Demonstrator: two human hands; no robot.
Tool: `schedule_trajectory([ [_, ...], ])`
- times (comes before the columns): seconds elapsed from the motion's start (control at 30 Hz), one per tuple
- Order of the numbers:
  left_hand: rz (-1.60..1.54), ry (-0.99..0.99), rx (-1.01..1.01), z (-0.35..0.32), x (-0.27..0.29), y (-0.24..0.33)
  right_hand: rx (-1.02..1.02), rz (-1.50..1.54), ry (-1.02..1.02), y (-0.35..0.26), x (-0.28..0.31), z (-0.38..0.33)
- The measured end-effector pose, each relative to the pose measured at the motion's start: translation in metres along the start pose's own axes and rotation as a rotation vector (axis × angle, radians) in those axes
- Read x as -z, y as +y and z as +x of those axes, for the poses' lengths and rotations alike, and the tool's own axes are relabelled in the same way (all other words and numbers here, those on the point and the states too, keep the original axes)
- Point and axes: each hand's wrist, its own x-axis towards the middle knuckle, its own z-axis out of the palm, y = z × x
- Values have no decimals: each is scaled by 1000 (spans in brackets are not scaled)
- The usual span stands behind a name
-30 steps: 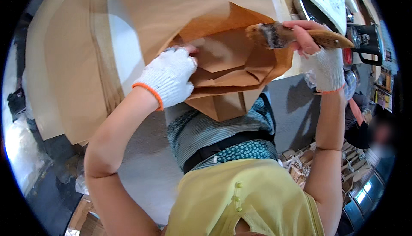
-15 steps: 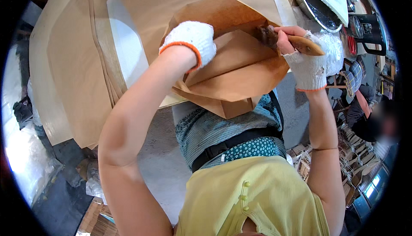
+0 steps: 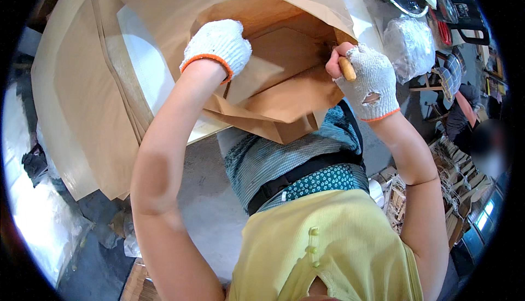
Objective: The person repeatedly applies paste to the edges of flat brown paper sheets using a brush, then folds and presses the edges to form small paper pouches. The finished pouches are stacked on the table.
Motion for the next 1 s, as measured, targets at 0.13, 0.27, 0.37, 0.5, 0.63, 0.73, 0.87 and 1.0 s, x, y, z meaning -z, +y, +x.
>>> schedule_trajectory([
  [0.13, -12, 45, -8, -5, 9, -7, -24, 636, 142, 12, 14, 13],
  [0.27, -16, -100, 63, 2, 19, 5, -217, 1566, 234, 49, -8, 63],
  [0.37, 136, 62, 41, -5, 19, 22, -365, 2156, 597, 36, -64, 110],
  [0.5, -195, 405, -168, -38, 36, 21, -232, 2021, 497, 29, -114, 119],
  [0.63, -477, 1058, -14, -59, -55, -27, -49, 1596, 318, 7, -111, 103],
  [0.73, -260, 724, 83, -67, -89, -6, -57, 1548, 227, -5, -106, 102],
  [0.87, -223, 708, 75, -27, -81, 17, -69, 1624, 168, -13, -111, 122],
  [1.0, -373, 765, 29, -24, -88, 19, -145, 1601, 189, -20, -107, 123],
])
